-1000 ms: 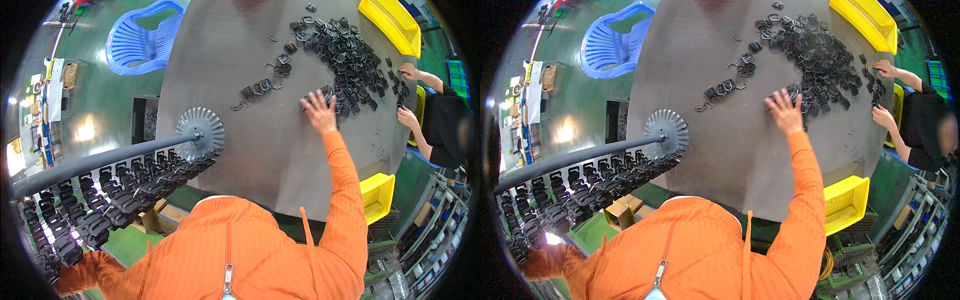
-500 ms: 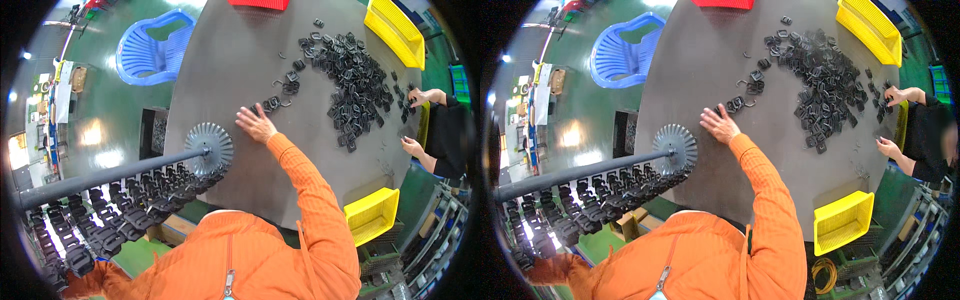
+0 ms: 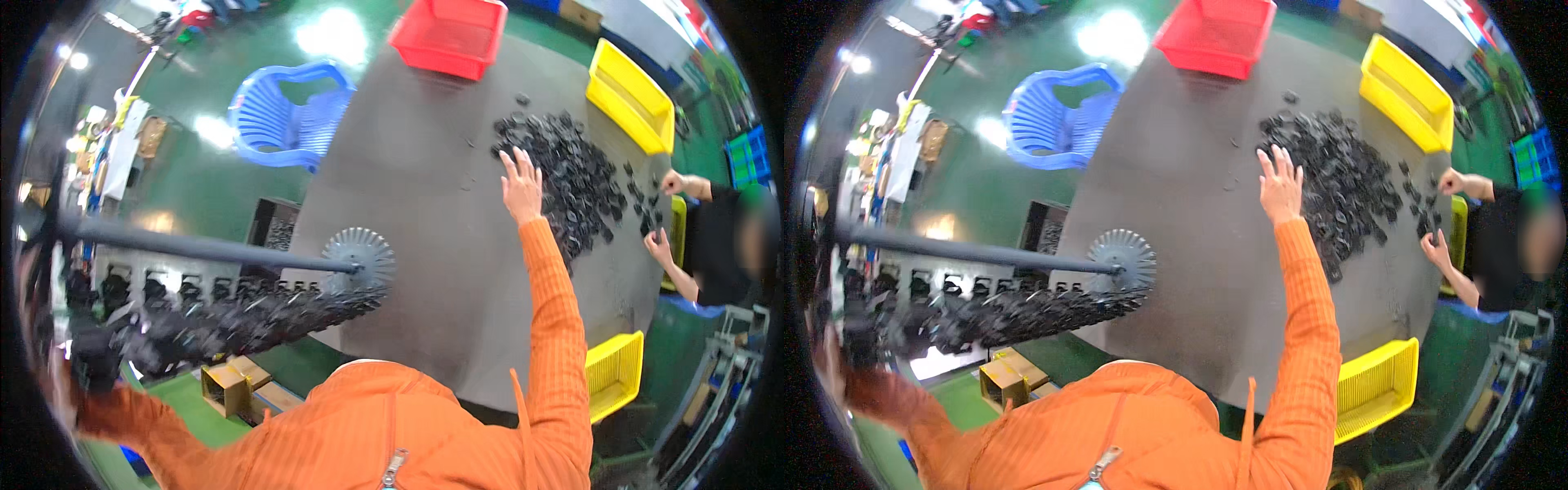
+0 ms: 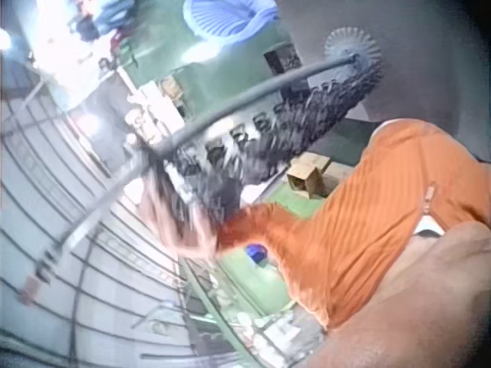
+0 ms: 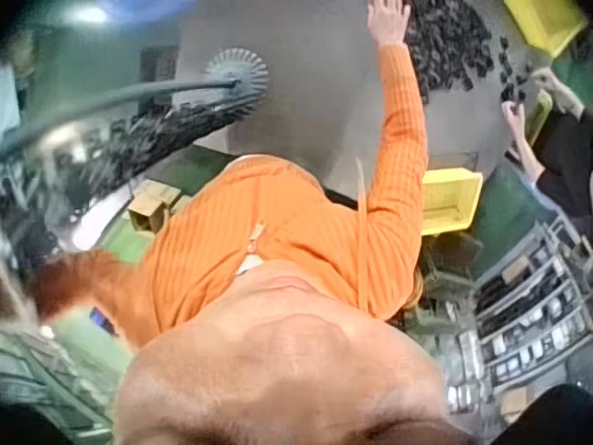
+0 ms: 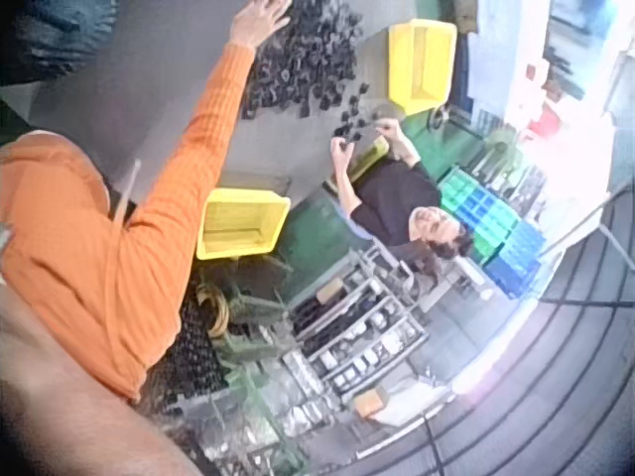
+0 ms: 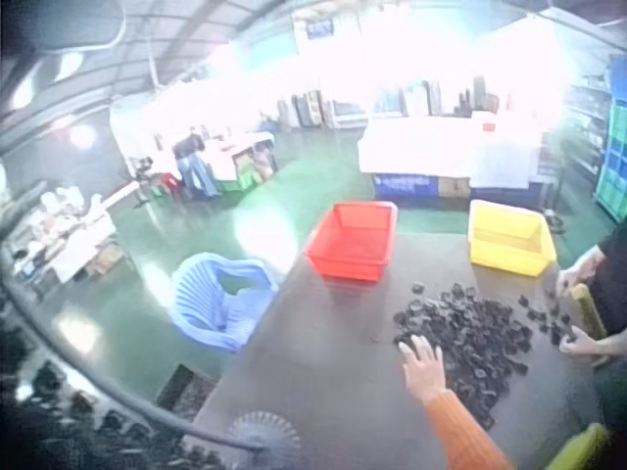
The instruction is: The person attaches small plastic pieces onto a circular metal stand, handling them one at a time and sliding them onto the radial arms. They then lift the completed assembly and place it onto a vertical storage rack.
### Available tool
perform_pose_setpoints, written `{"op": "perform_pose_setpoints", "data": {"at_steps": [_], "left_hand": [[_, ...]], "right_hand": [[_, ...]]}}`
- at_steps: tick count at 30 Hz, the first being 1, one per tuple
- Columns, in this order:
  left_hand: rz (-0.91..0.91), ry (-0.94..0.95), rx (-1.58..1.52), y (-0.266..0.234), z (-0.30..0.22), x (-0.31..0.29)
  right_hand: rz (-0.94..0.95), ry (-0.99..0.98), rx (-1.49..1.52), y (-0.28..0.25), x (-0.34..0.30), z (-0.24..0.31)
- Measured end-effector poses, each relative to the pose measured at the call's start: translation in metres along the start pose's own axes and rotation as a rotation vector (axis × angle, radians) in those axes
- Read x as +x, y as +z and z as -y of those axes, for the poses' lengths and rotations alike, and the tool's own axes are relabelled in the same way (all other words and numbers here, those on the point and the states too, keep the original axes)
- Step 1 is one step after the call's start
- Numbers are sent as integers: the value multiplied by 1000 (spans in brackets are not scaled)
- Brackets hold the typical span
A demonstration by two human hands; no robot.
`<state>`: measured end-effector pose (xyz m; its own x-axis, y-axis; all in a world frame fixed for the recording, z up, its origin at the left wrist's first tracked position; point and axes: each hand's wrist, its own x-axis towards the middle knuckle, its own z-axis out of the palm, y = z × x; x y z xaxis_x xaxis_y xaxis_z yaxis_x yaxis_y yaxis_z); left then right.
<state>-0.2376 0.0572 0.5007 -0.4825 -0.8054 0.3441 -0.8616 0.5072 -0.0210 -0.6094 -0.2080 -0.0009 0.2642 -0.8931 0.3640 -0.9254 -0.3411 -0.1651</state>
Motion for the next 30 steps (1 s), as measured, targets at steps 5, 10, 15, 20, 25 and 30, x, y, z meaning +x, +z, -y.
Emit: {"op": "perform_pose_setpoints", "data": {"at_steps": [5,10,15,20,25,30], "left_hand": [[204,-117,186,-6,-20,22],[214,122,25,-6,-13,0],[-36,147,-109,0,-32,-16],[-76,214,-158,2,-44,-16],[-40,329,-91,5,-41,-14],[42,328,-50,0,-36,-12]], "right_hand": [[-322,-17,616,-165,23,119],[-406,-219,1040,-320,9,235],[-193,-343,1423,-387,-13,296],[-158,-269,1336,-398,-15,301],[-240,-328,1281,-392,-10,296],[-174,-356,1153,-394,-4,288]]}}
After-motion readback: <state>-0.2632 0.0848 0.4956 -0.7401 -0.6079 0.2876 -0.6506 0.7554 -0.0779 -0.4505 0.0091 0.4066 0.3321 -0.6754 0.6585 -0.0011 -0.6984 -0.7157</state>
